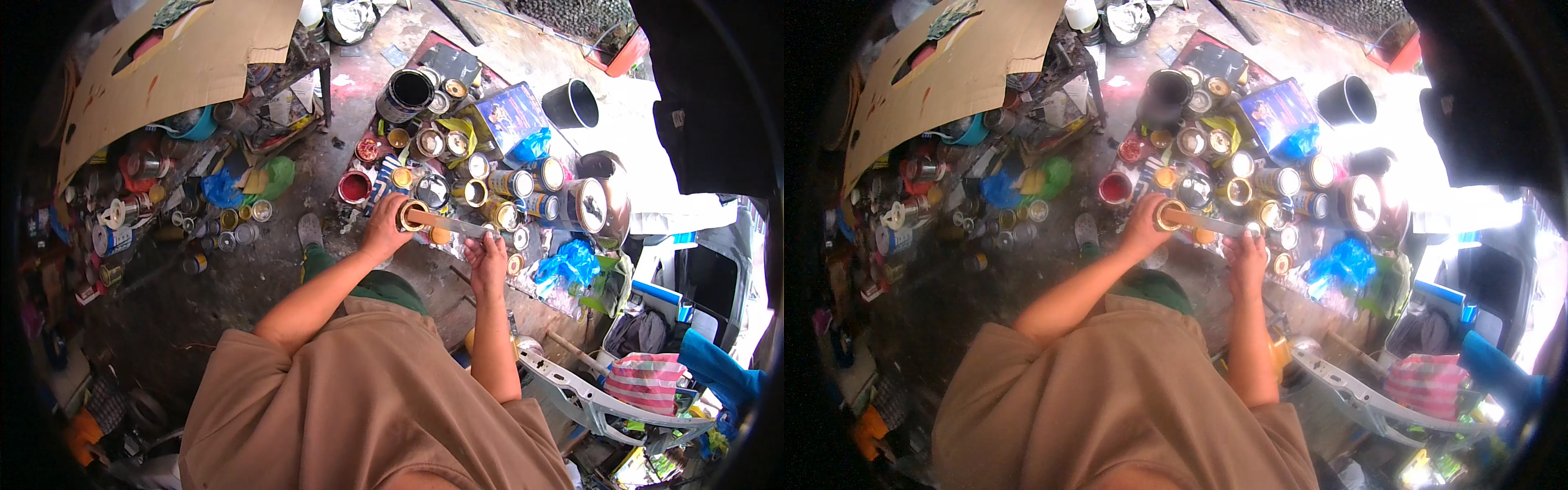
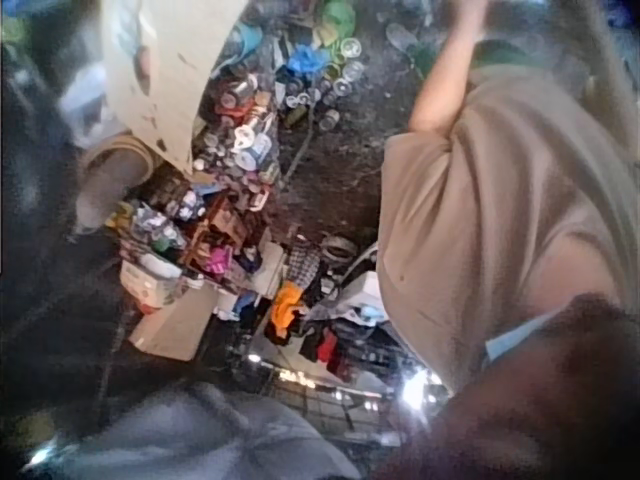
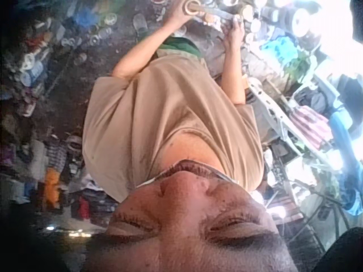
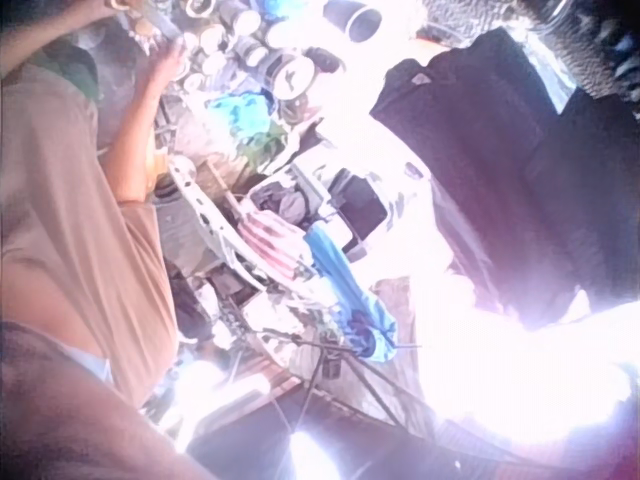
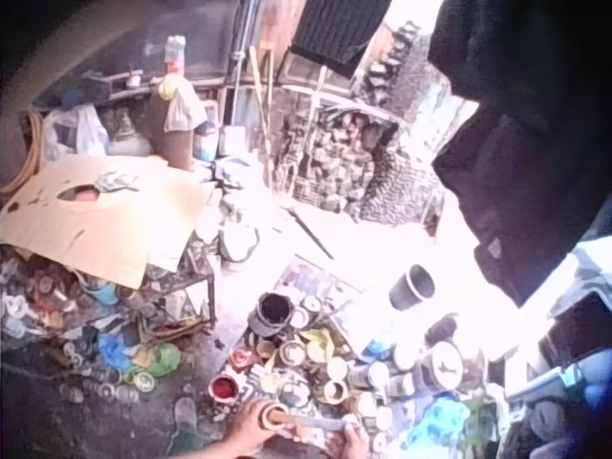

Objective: The person mixes paint in a small container using a metal strip, then pours a red liquid from a can into the mixture and stirs it again. They handle multiple paint cans and lids on a cluttered table.

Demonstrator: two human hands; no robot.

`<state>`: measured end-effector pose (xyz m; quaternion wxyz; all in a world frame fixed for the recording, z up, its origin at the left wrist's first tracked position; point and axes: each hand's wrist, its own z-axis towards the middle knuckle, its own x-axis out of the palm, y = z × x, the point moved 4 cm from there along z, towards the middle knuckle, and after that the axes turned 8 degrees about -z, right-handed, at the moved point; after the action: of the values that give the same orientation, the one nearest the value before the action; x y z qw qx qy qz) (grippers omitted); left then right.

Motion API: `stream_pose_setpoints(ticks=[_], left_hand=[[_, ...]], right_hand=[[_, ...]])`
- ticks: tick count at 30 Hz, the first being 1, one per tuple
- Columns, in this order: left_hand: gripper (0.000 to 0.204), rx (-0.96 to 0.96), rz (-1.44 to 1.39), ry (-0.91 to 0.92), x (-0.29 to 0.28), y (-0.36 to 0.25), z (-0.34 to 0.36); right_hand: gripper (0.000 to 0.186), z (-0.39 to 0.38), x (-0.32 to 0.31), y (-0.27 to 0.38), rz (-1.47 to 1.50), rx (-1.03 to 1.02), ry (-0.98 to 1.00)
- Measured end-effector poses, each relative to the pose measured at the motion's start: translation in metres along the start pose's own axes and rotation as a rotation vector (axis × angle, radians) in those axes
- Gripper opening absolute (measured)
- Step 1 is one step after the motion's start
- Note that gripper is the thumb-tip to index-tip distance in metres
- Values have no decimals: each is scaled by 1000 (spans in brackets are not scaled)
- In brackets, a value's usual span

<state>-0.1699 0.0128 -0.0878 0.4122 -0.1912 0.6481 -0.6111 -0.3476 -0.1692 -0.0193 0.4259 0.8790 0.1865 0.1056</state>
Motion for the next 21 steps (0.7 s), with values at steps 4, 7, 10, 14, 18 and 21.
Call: stream_pose_setpoints(ticks=[4,7,10,14,18,21], left_hand=[[75,-2,-52,69,-4,-8,-2],[77,8,-77,72,-9,-15,-4],[77,-8,-87,96,-15,-20,-7],[75,28,-50,102,-20,-22,-9],[73,35,-19,132,-23,-26,-12],[79,43,11,126,-27,-31,-17]], right_hand=[[8,-2,-6,5,32,11,40],[12,-2,-8,8,39,12,73],[21,-5,-6,15,7,3,101],[21,-19,14,34,-244,-202,115],[19,-57,58,47,-703,-512,228],[16,-83,77,63,-1111,-802,254]])
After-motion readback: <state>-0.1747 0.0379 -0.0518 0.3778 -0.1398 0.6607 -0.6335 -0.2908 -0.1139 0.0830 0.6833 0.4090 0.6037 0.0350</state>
